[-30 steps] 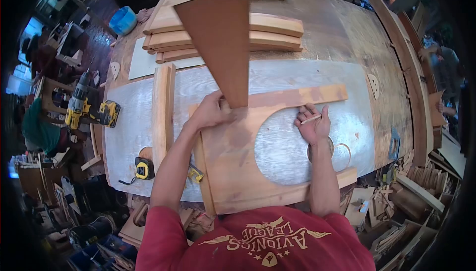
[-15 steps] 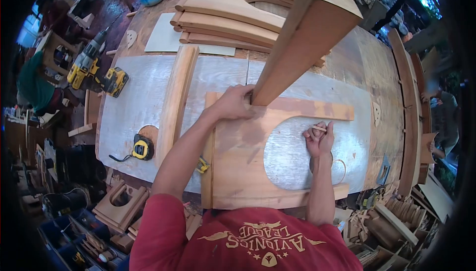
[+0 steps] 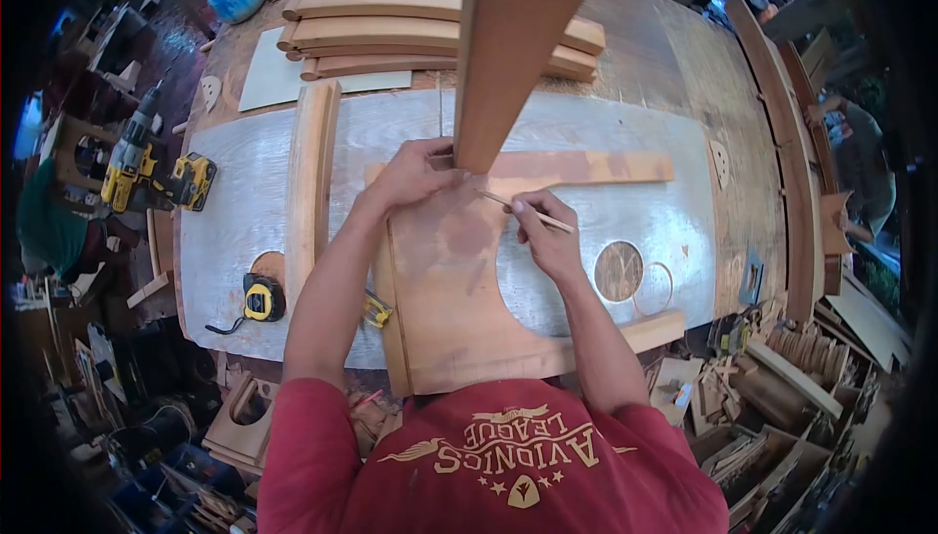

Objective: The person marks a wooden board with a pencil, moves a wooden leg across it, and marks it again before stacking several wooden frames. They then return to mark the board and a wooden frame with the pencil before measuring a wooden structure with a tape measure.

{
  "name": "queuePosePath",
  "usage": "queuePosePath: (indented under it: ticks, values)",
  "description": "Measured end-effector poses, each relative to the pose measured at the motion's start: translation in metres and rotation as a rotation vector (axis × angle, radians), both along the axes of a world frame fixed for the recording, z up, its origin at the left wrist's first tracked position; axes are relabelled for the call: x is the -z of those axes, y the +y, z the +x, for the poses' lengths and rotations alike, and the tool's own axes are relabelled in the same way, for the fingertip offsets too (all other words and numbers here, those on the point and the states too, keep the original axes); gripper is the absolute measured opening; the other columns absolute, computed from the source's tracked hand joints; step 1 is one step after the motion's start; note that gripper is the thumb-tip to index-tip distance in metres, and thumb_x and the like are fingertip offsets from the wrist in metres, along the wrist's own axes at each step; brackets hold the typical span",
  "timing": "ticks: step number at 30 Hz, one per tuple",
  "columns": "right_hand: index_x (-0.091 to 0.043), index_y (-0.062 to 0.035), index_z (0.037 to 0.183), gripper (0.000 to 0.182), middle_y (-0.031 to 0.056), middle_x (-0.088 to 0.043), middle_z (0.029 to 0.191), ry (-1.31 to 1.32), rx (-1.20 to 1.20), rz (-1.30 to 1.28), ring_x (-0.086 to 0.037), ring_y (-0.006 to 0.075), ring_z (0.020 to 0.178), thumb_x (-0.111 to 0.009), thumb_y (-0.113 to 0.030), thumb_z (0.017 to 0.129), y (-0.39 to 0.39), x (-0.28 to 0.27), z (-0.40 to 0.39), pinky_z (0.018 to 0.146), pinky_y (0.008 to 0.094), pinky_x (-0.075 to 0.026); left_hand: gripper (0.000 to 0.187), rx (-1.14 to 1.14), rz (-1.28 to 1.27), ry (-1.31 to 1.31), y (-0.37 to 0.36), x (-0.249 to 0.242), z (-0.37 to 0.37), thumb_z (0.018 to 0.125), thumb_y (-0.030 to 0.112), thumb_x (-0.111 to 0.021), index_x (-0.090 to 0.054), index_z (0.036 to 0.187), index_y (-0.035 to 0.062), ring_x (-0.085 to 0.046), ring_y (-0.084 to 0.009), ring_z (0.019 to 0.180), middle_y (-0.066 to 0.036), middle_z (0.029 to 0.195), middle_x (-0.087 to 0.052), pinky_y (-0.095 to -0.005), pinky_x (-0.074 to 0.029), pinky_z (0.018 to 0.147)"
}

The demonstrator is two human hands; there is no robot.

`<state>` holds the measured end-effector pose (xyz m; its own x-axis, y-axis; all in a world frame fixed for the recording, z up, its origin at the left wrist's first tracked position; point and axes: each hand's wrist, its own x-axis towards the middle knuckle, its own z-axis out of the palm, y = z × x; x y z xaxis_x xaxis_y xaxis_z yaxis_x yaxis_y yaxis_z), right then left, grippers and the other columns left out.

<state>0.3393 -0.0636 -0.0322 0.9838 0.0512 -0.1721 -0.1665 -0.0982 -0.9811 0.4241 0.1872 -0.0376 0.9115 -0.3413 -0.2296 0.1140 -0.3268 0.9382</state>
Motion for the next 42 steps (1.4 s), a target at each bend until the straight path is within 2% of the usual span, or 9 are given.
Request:
queuePosePath:
  ticks: [3, 6, 12, 15, 17, 22, 34, 37, 42]
  values:
    - [-0.069, 0.0001, 0.099, 0.025, 0.0046, -0.070, 0.083, -0.010, -0.016, -0.005, -0.055, 0.0066, 0.060, -0.069, -0.025, 0.099, 0.008, -0.001, -0.001, 0.053, 0.0227, -0.044, 0.051, 0.000, 0.075, -0.076, -0.003, -0.010, -0.002, 0.080, 0.019, -0.078, -0.069, 0.128, 0.0033, -0.072, -0.0216, 0.096, -0.015, 0.108, -0.076, -0.0347, -0.056, 0.087]
    - [-0.070, -0.0002, 0.098, 0.025, 0.0036, -0.069, 0.081, -0.015, 0.003, -0.035, -0.055, 0.0064, 0.060, -0.069, -0.026, 0.099, 0.005, 0.002, -0.004, 0.053, 0.0229, -0.044, 0.051, 0.031, 0.176, -0.205, -0.003, -0.003, 0.000, 0.079, 0.019, -0.079, -0.069, 0.126, 0.0033, -0.074, -0.0246, 0.097, -0.017, 0.108, -0.076, -0.0359, -0.056, 0.088]
    - [-0.070, -0.0001, 0.099, 0.024, 0.0036, -0.067, 0.075, -0.003, 0.049, -0.063, -0.058, 0.0076, 0.064, -0.068, -0.024, 0.098, -0.007, 0.005, -0.016, 0.058, 0.0259, -0.047, 0.051, 0.011, 0.244, -0.145, -0.007, -0.016, -0.003, 0.077, 0.018, -0.080, -0.070, 0.125, 0.0035, -0.074, -0.0259, 0.098, -0.017, 0.108, -0.076, -0.0363, -0.056, 0.089]
    - [-0.071, -0.0006, 0.098, 0.023, 0.0029, -0.066, 0.074, -0.009, 0.066, -0.070, -0.057, 0.0071, 0.063, -0.067, -0.023, 0.099, -0.012, 0.010, -0.020, 0.057, 0.0254, -0.045, 0.045, -0.029, 0.138, -0.155, -0.008, -0.005, -0.003, 0.075, 0.019, -0.081, -0.074, 0.116, 0.0037, -0.072, -0.0213, 0.092, -0.013, 0.102, -0.077, -0.0367, -0.056, 0.085]
    - [-0.071, -0.0008, 0.098, 0.021, 0.0024, -0.066, 0.073, -0.019, 0.066, -0.050, -0.055, 0.0068, 0.063, -0.067, -0.022, 0.099, -0.016, 0.014, -0.022, 0.057, 0.0251, -0.044, 0.048, -0.049, 0.171, -0.161, -0.008, -0.005, -0.004, 0.073, 0.020, -0.082, -0.073, 0.118, 0.0045, -0.073, -0.0257, 0.093, -0.015, 0.104, -0.077, -0.0376, -0.056, 0.086]
    - [-0.070, 0.0005, 0.096, 0.022, 0.0075, -0.073, 0.089, -0.023, 0.085, 0.049, -0.056, 0.0081, 0.064, -0.065, -0.021, 0.100, -0.020, 0.017, -0.028, 0.057, 0.0256, -0.048, 0.050, -0.032, 0.240, -0.246, -0.005, 0.002, -0.001, 0.070, 0.023, -0.081, -0.072, 0.116, 0.0079, -0.072, -0.0354, 0.093, -0.019, 0.102, -0.075, -0.0393, -0.057, 0.085]
    - [-0.066, 0.0016, 0.100, 0.025, 0.0175, -0.072, 0.091, -0.019, 0.067, 0.129, -0.058, 0.0147, 0.060, -0.063, -0.023, 0.102, -0.027, 0.028, -0.030, 0.058, 0.0281, -0.050, 0.047, -0.025, 0.263, -0.386, -0.002, 0.021, 0.003, 0.067, 0.030, -0.079, -0.075, 0.112, 0.0145, -0.070, -0.0354, 0.088, -0.015, 0.093, -0.075, -0.0441, -0.056, 0.083]
    - [-0.065, 0.0022, 0.098, 0.024, 0.0170, -0.072, 0.090, -0.008, 0.072, 0.163, -0.058, 0.0147, 0.061, -0.062, -0.021, 0.101, -0.019, 0.021, -0.029, 0.059, 0.0288, -0.049, 0.049, -0.020, 0.287, -0.374, -0.001, 0.020, 0.003, 0.066, 0.029, -0.080, -0.074, 0.113, 0.0152, -0.070, -0.0351, 0.087, -0.015, 0.092, -0.075, -0.0438, -0.056, 0.082]
    - [-0.064, 0.0032, 0.099, 0.025, 0.0183, -0.071, 0.090, 0.001, 0.101, 0.165, -0.058, 0.0158, 0.061, -0.062, -0.021, 0.101, -0.020, 0.018, -0.025, 0.059, 0.0303, -0.050, 0.064, -0.042, 0.269, -0.419, 0.000, 0.032, 0.003, 0.067, 0.027, -0.080, -0.065, 0.128, 0.0167, -0.070, -0.0348, 0.093, -0.012, 0.099, -0.076, -0.0445, -0.057, 0.084]
